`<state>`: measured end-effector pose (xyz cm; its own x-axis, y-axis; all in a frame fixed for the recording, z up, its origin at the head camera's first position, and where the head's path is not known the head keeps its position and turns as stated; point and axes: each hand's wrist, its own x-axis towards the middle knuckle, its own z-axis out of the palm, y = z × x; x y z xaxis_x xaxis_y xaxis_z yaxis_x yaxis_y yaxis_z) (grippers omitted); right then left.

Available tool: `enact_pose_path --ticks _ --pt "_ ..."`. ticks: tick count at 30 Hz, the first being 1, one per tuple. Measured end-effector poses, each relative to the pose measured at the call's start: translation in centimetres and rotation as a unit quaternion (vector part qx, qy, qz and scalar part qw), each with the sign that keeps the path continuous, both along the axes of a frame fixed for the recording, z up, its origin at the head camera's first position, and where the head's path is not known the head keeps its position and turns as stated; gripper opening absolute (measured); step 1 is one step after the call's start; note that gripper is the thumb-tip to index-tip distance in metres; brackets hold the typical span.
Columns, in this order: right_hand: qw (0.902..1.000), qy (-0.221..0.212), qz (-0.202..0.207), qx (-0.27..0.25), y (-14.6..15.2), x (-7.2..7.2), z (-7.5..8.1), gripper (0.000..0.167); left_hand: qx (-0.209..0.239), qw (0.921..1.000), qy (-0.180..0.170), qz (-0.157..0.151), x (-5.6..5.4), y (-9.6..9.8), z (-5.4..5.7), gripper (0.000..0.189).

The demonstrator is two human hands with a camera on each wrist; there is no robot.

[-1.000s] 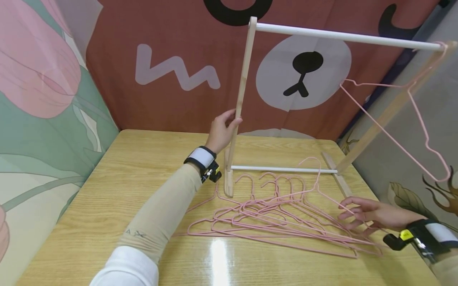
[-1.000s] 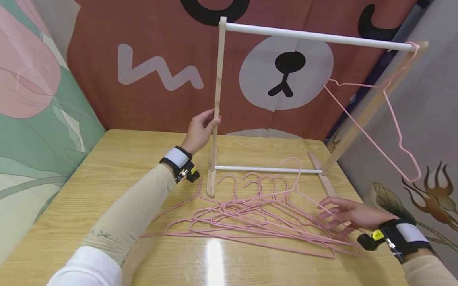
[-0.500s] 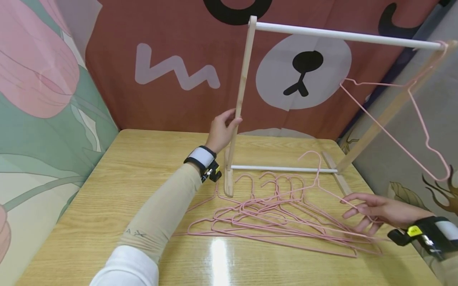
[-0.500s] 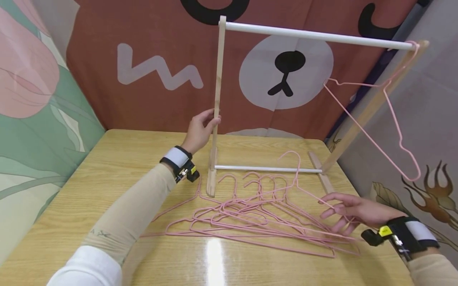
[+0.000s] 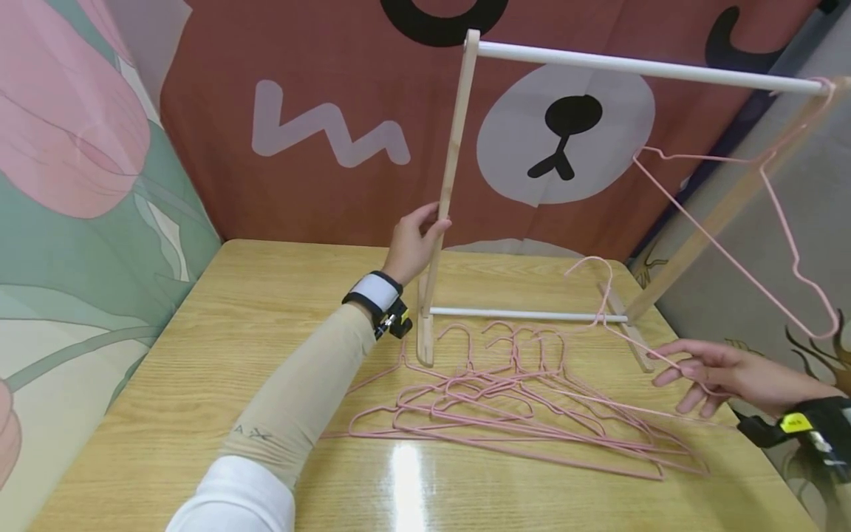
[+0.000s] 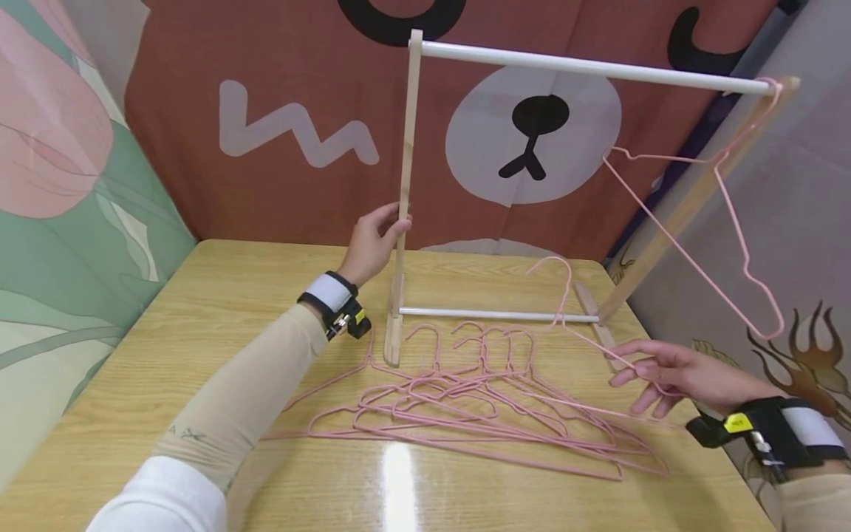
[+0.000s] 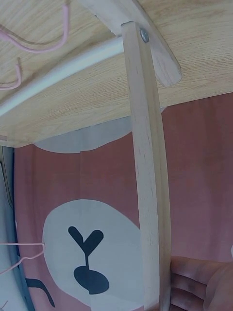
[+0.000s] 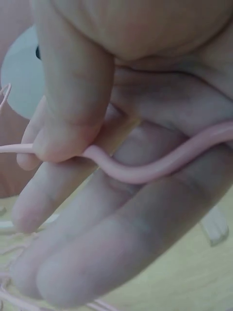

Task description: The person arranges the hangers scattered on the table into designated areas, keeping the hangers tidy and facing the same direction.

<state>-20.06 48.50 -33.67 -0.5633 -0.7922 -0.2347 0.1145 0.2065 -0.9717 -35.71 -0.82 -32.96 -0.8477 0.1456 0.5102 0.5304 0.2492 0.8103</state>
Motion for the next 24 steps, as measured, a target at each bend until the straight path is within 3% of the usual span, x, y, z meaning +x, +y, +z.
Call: enact_pose_path --ticks 5,12,20,24 --pt "0.9986 0.048 -0.019 -0.009 -0.3 -0.1 1.5 0.062 -0.001 1.0 0.003 0.002 0.1 0.0 0.1 0.039" --pt "0.9882 0.14 -0.059 0.017 -0.7 -0.1 2.8 0.062 0.001 1.0 0.004 0.001 0.2 0.0 0.0 0.039" --pt "0.9829 0.158 -0.094 -0.012 -1.0 -0.1 4.2 0.06 0.005 1.0 0.005 -0.003 0.1 0.0 -0.1 0.039" --pt "0.9722 0.2 -0.121 -0.002 -1.3 0.0 5.3 0.059 0.005 0.9999 0.009 -0.001 0.0 0.0 -0.1 0.039"
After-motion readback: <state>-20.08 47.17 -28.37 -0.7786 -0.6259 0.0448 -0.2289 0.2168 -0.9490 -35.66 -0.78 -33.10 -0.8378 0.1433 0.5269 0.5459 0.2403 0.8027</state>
